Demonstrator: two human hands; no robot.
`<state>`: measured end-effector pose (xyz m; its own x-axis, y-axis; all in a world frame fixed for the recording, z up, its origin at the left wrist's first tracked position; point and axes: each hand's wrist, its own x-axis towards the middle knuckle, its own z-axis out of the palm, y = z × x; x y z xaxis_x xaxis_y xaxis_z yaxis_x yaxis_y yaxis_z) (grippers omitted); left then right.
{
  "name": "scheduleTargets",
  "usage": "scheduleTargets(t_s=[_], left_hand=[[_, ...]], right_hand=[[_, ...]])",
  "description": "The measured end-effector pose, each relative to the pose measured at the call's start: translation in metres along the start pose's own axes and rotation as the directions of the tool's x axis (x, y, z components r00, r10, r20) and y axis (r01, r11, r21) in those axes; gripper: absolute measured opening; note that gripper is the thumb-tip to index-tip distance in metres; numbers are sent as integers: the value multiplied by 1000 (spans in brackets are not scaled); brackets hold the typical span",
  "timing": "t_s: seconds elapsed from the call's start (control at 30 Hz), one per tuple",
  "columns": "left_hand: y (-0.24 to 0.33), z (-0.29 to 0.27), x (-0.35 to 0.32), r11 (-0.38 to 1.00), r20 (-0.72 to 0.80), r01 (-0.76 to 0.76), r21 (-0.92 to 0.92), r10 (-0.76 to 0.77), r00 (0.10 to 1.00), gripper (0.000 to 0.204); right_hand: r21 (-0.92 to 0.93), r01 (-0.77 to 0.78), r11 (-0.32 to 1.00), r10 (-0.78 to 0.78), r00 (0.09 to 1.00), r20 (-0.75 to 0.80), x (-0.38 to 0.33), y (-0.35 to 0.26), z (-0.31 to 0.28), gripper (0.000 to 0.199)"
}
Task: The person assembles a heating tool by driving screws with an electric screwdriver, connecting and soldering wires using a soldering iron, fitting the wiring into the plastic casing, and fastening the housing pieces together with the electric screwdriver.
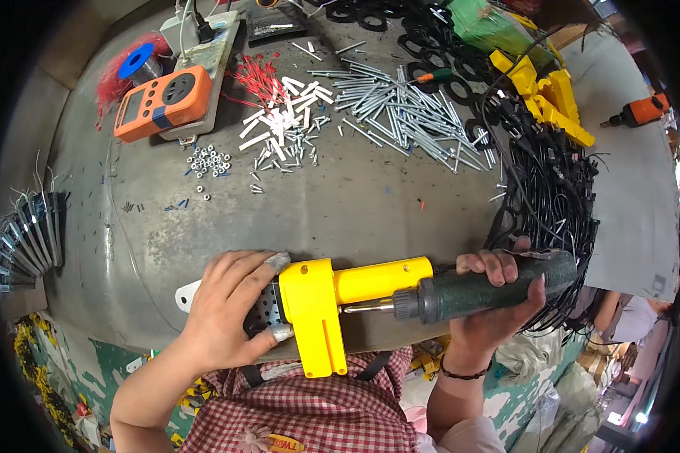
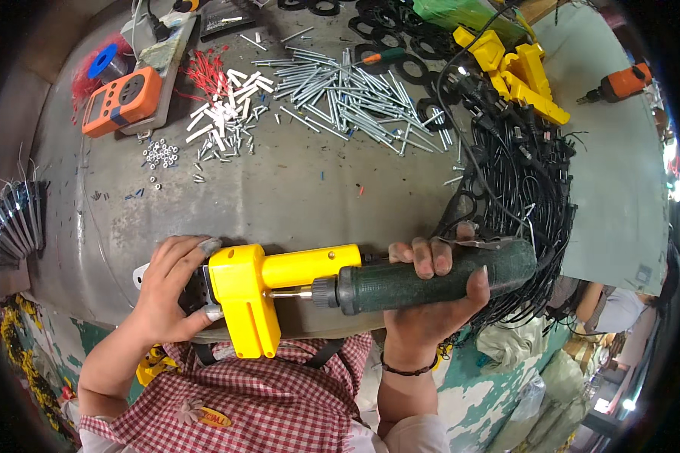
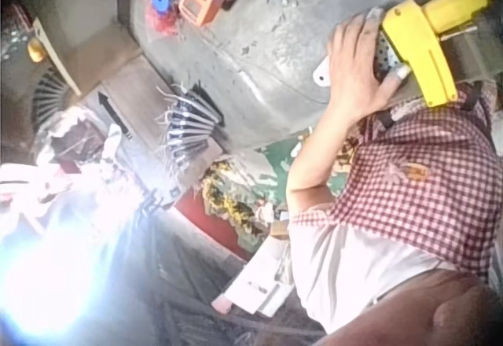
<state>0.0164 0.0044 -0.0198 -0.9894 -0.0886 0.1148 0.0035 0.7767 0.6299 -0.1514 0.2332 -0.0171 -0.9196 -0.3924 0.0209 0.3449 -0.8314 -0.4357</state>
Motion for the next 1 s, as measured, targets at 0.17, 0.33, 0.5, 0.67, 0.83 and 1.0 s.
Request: scheduleTargets(t_s=[0.17,0.33,0.5,0.67,0.83,1.0], left_hand=[[-1,-3,-3,1000,11,24,11,-24,1000,70],[-3,-8,0,994,70,31,-108,-24,997,68],[-41,-30,15,858,-223,512,41,-492,842,31],[-64,-40,24,824,-163,7,566,104,981,31],[-36,-36,8,947,-212,94,306,-29,977,18],[11,8,-32,933,-273,182,-312,-271,923,16]], right_hand=[[18,-3,1000,4,998,-56,-1,9,7,38],[76,21,997,-17,998,-57,-6,10,2,43],[12,40,999,-39,996,-77,-10,9,-1,45],[-15,15,1000,-15,1000,-2,-11,9,0,42],[-18,15,1000,-16,999,-35,-7,6,-2,41],[-41,21,999,-25,995,-94,-7,8,1,40]])
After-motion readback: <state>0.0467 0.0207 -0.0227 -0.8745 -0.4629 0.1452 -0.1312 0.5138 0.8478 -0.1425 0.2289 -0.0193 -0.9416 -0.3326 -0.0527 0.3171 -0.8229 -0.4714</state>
